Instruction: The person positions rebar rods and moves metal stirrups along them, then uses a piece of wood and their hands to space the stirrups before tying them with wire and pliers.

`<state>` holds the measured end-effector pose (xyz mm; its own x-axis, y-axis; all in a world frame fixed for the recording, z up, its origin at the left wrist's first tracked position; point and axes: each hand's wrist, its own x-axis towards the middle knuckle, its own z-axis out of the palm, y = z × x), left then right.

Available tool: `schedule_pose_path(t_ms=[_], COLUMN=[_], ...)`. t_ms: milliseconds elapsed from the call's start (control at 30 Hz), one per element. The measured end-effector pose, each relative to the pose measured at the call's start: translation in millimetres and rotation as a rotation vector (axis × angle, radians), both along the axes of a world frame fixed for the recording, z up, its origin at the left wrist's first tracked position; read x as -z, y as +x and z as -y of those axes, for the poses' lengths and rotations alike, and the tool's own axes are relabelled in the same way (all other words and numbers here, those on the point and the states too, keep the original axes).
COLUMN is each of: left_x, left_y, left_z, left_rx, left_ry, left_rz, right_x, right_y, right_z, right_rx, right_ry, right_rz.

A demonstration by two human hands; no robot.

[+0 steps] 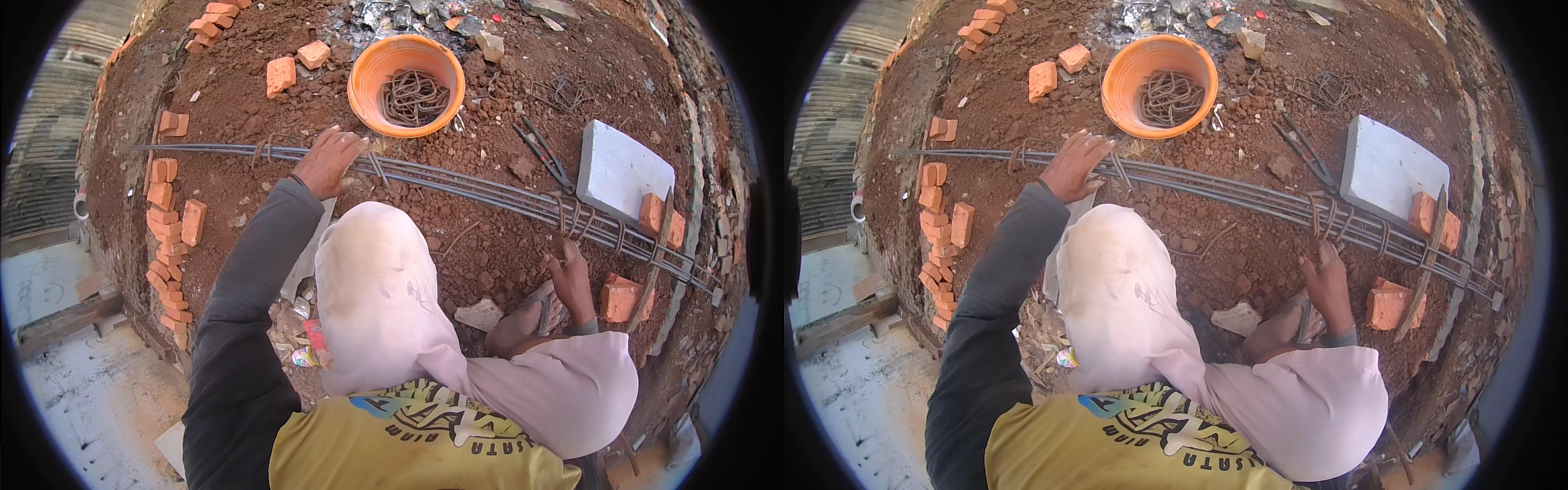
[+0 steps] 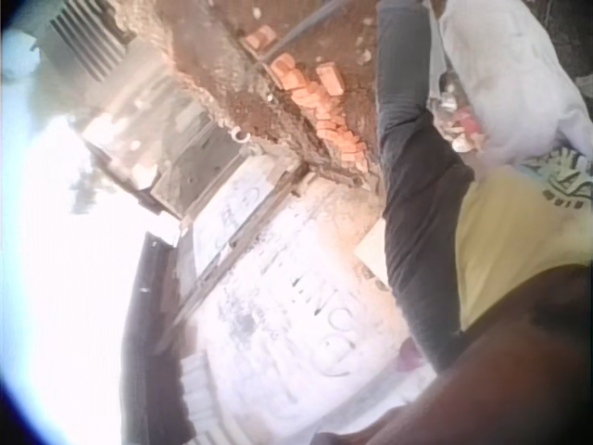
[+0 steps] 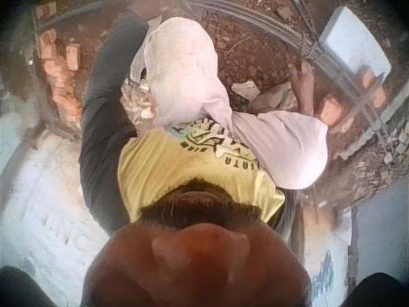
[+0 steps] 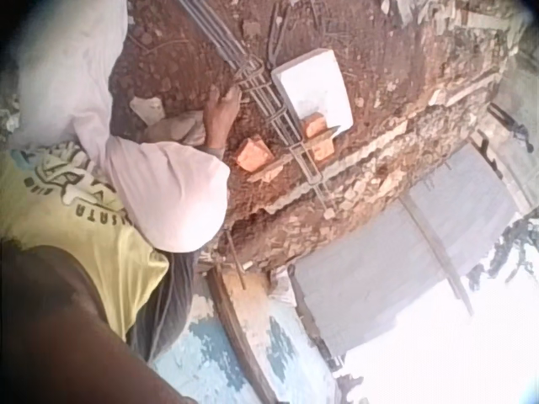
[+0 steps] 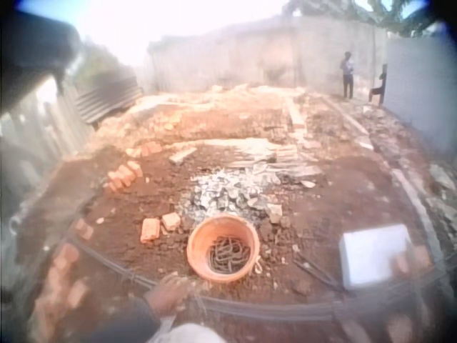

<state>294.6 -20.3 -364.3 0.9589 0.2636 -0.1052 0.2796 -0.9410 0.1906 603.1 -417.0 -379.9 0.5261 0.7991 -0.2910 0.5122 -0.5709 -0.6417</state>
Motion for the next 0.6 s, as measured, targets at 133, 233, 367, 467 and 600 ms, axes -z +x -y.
schedule_pose_path(t_ms=[133, 233, 367, 467, 600], left_x=[-11.0, -59.5, -65.9, -63.7, -34.0], left_y=[-94.9, -72.0, 70.8, 159.9, 237.7], left_z=[-74.6, -43.7, 20.0, 71.6, 164.9], left_rx=[-0.245, -0.328, 0.104, 0.392, 0.471], left_ry=[0.294, 0.264, -0.169, -0.291, -0.200], left_rz=[-0.245, -0.416, 0.052, -0.089, 0.150], right_x=[1.0, 3.0, -0.1, -43.1, -85.6], right_y=[8.6, 9.5, 20.2, 20.9, 43.1], right_z=[8.2, 6.8, 18.5, 0.2, -2.3], right_rx=[0.018, 0.082, 0.170, 0.186, 0.152], right_ry=[0.033, 0.045, -0.060, -0.023, 0.201], right_rz=[0.041, 0.062, 0.038, 0.063, 0.326])
